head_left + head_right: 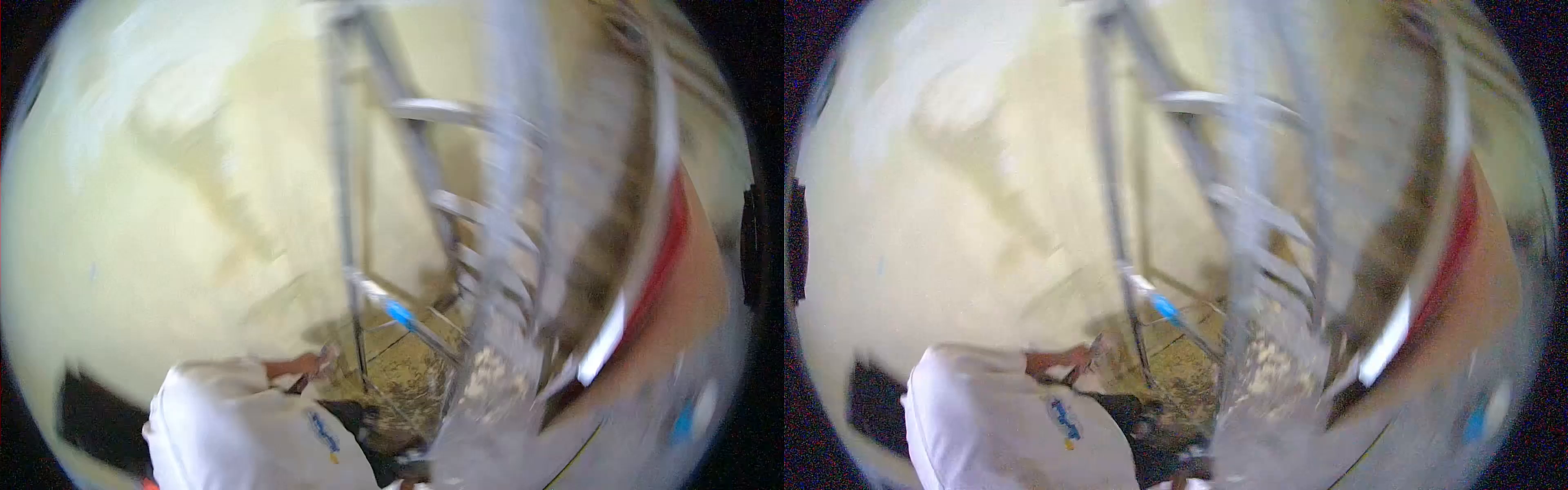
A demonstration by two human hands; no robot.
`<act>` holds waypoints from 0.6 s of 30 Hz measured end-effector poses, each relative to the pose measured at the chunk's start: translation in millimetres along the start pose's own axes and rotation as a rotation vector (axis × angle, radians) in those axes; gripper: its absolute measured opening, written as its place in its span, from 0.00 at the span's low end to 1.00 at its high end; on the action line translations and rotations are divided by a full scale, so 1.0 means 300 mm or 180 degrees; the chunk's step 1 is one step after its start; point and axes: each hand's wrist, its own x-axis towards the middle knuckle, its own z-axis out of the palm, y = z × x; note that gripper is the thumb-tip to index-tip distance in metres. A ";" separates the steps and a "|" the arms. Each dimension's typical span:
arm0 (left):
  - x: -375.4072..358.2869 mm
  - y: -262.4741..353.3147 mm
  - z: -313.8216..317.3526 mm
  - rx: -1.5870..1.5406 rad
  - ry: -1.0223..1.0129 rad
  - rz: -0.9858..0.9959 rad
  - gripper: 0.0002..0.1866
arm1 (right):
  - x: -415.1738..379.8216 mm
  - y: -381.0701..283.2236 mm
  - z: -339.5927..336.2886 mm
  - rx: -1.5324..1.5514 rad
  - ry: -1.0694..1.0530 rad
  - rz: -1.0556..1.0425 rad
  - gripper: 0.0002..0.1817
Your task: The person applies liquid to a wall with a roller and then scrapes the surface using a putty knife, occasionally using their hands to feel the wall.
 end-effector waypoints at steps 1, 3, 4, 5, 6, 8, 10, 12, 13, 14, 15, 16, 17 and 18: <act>-0.129 0.186 -0.064 -0.1385 0.0263 -0.0517 0.18 | 0.019 -0.080 0.039 -0.0040 -0.0499 -0.0289 0.17; -0.284 0.320 -0.126 -0.1588 0.1664 0.0676 0.19 | 0.030 -0.232 0.116 -0.0100 -0.1228 -0.0735 0.19; -0.314 0.346 -0.149 -0.1775 0.2121 0.0848 0.20 | 0.064 -0.317 0.164 -0.0157 -0.1469 -0.0950 0.20; -0.321 0.339 -0.172 -0.2365 0.1996 0.0186 0.21 | 0.096 -0.397 0.211 -0.0211 -0.1632 -0.1147 0.20; -0.439 0.426 -0.265 -0.3338 0.1700 -0.0261 0.22 | 0.139 -0.477 0.270 -0.0281 -0.1773 -0.1295 0.21; -0.396 0.353 -0.266 -0.3451 0.2307 0.0265 0.24 | 0.180 -0.778 0.408 -0.0532 -0.2513 -0.0962 0.25; -0.411 0.376 -0.338 -0.3967 0.2929 0.0753 0.24 | 0.249 -0.910 0.588 0.0037 -0.3218 -0.0713 0.22; -0.386 0.348 -0.415 -0.4860 0.2382 0.0503 0.24 | 0.243 -1.062 0.739 0.0616 -0.3375 -0.0036 0.21; -0.387 0.332 -0.461 -0.4935 0.2366 0.0512 0.24 | 0.247 -1.112 0.799 0.0588 -0.3207 0.0039 0.21; -0.420 0.308 -0.527 -0.4385 0.2667 0.0441 0.23 | 0.274 -1.116 0.866 0.0569 -0.3211 0.0023 0.21; -0.454 0.277 -0.583 -0.3802 0.2929 0.0355 0.23 | 0.312 -1.103 0.942 0.0469 -0.3188 -0.0152 0.22; -0.467 0.236 -0.640 -0.3540 0.3105 0.0221 0.23 | 0.341 -1.109 1.010 0.0387 -0.3168 -0.0340 0.22; -0.490 0.210 -0.706 -0.3479 0.3161 0.0247 0.23 | 0.347 -1.158 1.058 0.0440 -0.3183 -0.0399 0.22; -0.520 0.189 -0.776 -0.3645 0.3538 0.0704 0.22 | 0.332 -1.239 1.090 0.0615 -0.3246 -0.0562 0.22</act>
